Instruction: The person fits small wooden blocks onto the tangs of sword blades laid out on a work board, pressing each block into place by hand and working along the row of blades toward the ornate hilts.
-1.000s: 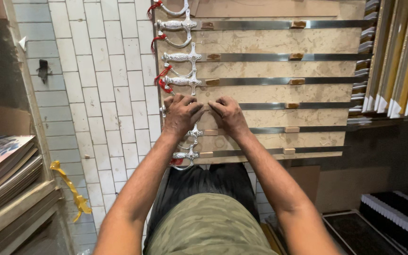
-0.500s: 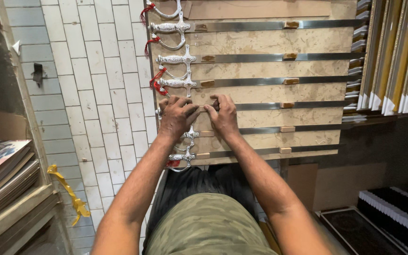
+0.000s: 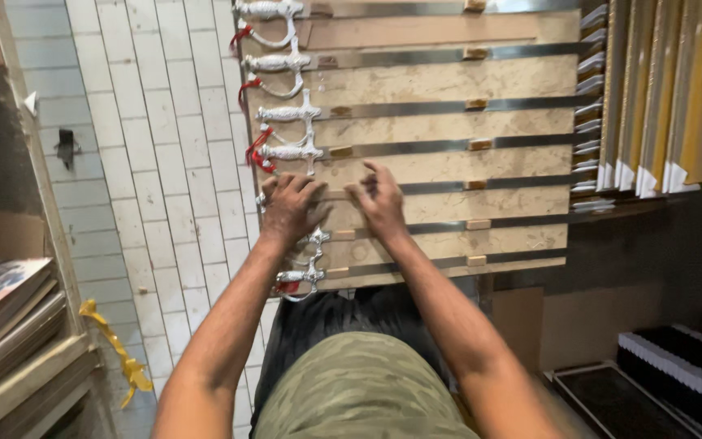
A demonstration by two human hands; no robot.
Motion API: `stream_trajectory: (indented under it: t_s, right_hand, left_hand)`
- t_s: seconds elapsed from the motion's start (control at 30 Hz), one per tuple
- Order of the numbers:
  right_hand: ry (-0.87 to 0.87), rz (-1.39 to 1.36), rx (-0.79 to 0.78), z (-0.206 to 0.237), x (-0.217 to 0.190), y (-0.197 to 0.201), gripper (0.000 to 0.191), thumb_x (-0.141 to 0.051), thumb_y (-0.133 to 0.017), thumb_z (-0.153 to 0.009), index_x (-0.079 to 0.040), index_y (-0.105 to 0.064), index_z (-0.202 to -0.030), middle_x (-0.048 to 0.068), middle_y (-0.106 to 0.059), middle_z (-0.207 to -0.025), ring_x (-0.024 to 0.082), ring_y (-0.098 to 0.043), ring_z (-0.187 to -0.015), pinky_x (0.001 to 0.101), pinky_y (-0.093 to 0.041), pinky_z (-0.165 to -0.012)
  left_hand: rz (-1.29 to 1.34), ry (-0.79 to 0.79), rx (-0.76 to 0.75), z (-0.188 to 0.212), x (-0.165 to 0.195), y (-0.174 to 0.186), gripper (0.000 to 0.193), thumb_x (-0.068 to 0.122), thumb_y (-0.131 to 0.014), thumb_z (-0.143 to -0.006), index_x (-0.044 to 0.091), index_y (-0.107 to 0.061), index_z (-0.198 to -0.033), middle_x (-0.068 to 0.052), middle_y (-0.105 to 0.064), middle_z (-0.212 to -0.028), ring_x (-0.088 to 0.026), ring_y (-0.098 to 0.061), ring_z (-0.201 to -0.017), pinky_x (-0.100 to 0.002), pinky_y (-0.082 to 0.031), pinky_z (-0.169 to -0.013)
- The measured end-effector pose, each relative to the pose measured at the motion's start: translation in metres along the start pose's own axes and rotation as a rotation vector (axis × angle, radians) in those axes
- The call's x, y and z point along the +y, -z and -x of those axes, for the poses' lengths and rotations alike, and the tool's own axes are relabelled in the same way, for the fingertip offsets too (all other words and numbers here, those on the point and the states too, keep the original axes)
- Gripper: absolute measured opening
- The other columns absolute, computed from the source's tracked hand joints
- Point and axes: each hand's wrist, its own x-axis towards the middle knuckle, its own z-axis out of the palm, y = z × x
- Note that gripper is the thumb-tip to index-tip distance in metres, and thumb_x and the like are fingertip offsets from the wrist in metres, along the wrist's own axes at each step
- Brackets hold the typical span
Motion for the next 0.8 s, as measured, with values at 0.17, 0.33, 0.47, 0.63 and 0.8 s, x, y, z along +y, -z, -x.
stream_trajectory:
  t_s: [0.17,0.33,0.47,0.63,0.8]
  right_hand:
    - [-0.013,-0.057,0.263,0.048,0.027,0.095,0.033,-0.018,-0.074,-0.101,-0.005,-0.064,-0.129,0.001,-0.065,-0.099,0.01,-0.062,-0.09,0.027,-0.056,-0.079]
    - [-0.06,-0.02,0.466,0.085,0.077,0.21,0.024,-0.014,-0.073,-0.103,-0.003,-0.065,-0.123,0.0,-0.065,-0.101,0.008,-0.061,-0.09,0.0243,-0.054,-0.081]
    - [-0.209,-0.154,0.492,0.082,0.119,0.28,0.025,-0.015,-0.074,-0.101,-0.002,-0.066,-0.121,-0.001,-0.064,-0.094,0.007,-0.059,-0.083,0.0234,-0.052,-0.074]
    - [-0.139,0.009,0.404,0.065,0.145,0.338,0.026,-0.013,-0.075,-0.097,-0.003,-0.067,-0.12,0.0,-0.068,-0.098,0.009,-0.064,-0.087,0.0255,-0.055,-0.078]
    - [-0.041,0.12,0.24,0.045,0.144,0.372,0.021,-0.009,-0.076,-0.095,-0.003,-0.07,-0.114,0.006,-0.069,-0.1,0.014,-0.069,-0.088,0.0288,-0.058,-0.078]
  left_hand:
    - [-0.001,0.083,0.006,0.005,0.027,0.0,0.086,0.054,-0.083,-0.074,0.011,-0.06,-0.145,-0.01,-0.06,-0.126,-0.026,-0.051,-0.12,-0.048,-0.026,-0.103]
    - [0.083,0.034,0.023,-0.03,0.109,-0.05,0.061,0.044,-0.084,-0.081,0.014,-0.066,-0.131,-0.01,-0.062,-0.125,-0.028,-0.054,-0.119,-0.048,-0.034,-0.103]
    - [0.244,-0.056,0.005,-0.085,0.191,-0.106,0.049,0.033,-0.083,-0.084,0.012,-0.067,-0.125,-0.009,-0.065,-0.121,-0.029,-0.06,-0.115,-0.045,-0.044,-0.098]
    - [0.247,-0.011,-0.008,-0.145,0.257,-0.151,0.044,0.028,-0.083,-0.077,0.012,-0.071,-0.116,-0.008,-0.067,-0.111,-0.03,-0.061,-0.107,-0.045,-0.046,-0.089]
    - [0.214,0.057,0.013,-0.159,0.276,-0.167,0.021,0.028,-0.084,-0.082,0.017,-0.075,-0.097,-0.002,-0.069,-0.102,-0.027,-0.061,-0.101,-0.045,-0.045,-0.086]
